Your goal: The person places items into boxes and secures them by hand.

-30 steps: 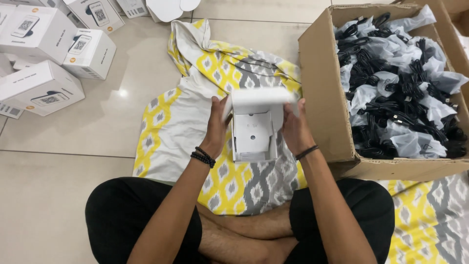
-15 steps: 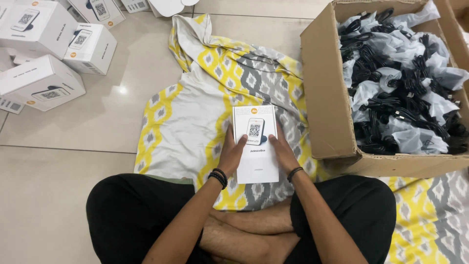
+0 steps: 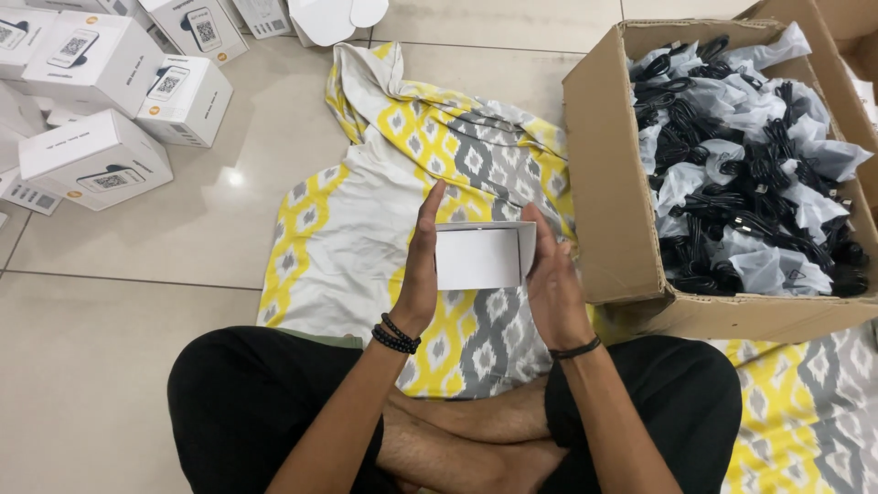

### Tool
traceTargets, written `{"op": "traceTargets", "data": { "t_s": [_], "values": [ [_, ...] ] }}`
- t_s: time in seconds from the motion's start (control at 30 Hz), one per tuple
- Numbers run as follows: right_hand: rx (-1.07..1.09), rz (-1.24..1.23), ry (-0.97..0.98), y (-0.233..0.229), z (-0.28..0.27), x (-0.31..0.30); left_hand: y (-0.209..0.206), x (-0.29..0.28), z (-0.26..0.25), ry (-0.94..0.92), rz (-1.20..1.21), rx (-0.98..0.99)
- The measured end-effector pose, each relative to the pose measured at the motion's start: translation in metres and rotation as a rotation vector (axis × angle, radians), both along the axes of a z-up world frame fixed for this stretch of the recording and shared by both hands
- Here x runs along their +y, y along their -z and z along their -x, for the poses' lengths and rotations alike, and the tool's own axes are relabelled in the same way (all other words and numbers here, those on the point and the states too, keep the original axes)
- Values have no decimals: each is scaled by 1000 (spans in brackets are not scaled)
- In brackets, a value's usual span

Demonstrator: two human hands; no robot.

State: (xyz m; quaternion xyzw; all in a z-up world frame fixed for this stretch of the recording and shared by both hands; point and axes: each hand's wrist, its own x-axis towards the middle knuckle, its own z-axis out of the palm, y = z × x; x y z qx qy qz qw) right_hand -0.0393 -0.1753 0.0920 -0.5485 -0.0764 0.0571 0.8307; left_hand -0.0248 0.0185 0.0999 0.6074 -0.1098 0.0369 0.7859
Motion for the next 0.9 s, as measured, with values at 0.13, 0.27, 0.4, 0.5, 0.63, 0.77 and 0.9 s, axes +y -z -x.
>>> {"op": "traceTargets", "data": {
  "t_s": [0.13, 0.27, 0.4, 0.5, 0.63, 0.77, 0.9],
  "values": [
    [8, 49, 17, -6, 2, 3, 0, -2, -1, -64, -79, 26],
    [31, 28, 21, 28, -7, -2, 32, -1, -9, -56, -114, 16],
    [160, 100, 152, 63, -16, 10, 60, -7, -8, -136, -201, 198],
    [286, 150, 161, 64, -16, 16, 60, -8, -7, -88, -74, 401],
    [423, 164, 167, 17, -6, 4, 47, -14, 7, -33, -196, 108],
    [175, -45, 233, -42, 34, -51, -21, -56, 24, 18, -286, -252],
    [-287, 19, 624, -60, 74, -133, -67, -138, 30, 125, -367, -573]
  ]
}}
